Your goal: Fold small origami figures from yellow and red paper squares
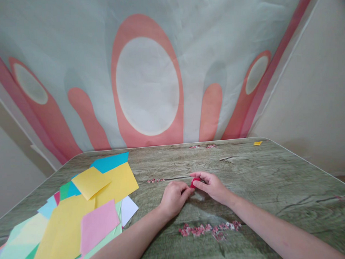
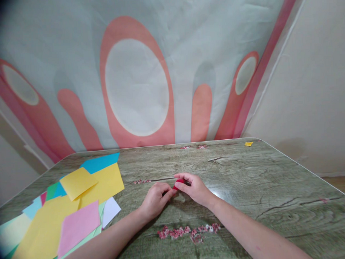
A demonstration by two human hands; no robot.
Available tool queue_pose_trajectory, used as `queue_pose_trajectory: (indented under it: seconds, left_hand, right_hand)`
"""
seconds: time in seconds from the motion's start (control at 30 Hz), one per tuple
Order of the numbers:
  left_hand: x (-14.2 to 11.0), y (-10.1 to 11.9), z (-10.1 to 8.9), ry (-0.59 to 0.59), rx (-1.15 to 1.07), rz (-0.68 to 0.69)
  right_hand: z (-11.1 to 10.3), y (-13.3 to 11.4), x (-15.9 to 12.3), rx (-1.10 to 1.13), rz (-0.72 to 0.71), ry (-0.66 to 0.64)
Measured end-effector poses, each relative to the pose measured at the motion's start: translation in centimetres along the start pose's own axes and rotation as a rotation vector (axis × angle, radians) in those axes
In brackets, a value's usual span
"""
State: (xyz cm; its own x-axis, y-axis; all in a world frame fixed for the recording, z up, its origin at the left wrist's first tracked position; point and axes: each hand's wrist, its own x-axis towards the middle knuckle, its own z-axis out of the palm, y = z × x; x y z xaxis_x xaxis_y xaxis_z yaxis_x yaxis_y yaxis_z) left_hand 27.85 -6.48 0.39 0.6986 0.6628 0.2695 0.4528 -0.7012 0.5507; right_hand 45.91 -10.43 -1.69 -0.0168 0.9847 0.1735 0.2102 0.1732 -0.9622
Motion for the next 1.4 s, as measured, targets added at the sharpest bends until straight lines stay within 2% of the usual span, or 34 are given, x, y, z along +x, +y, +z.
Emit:
queue_pose_trajectory:
  seconds: [0.2, 0.33, 0.5, 0.6, 0.7, 0.87, 1.13, 1.27, 1.4]
  left_hand:
    - [0.0, -0.1, 0.2, -0.020, 0.016, 0.046]
    - [0.0, -0.2, 0.4, -0.022, -0.016, 0.030]
    - [0.0, -0.6, 0.4, -0.016, -0.213, -0.049]
    - [0.1, -0.8, 0.4, 0.016, -0.318, -0.109]
    - [0.2, -1.0, 0.5, 0.026, -0.374, -0.139]
    - [0.2, -1.1, 0.8, -0.007, -0.368, -0.126]
    - [0.2, -0.5, 0.2, -0.052, -0.293, -0.034]
    - [0.3, -0.4, 0.3, 0.023, -0.365, -0.065]
    - [0.3, -0.9, 0.7, 0.093, -0.517, -0.160]
  right_hand:
    - [-0.1, -0.6, 0.0, -0.207, -0.088, 0.007]
    - [-0.1, -0.7, 0.0, -0.185, -0.079, -0.004]
    - [-0.2, -0.7, 0.0, -0.052, -0.031, 0.046]
    - [-0.1, -0.7, 0.1, -0.024, -0.012, -0.012]
    - [0.0, -0.4, 0.0, -0.092, -0.025, -0.053]
    - [-0.1, -0.1, -0.1, -0.163, -0.055, -0.033]
    - [-0.1, -0.1, 0.1, -0.075, -0.039, -0.008]
    - [0.0, -0.2, 0.0, -0.136, -0.045, 0.025]
    - [0.3, -0.6, -0.2, -0.212, -0.079, -0.031]
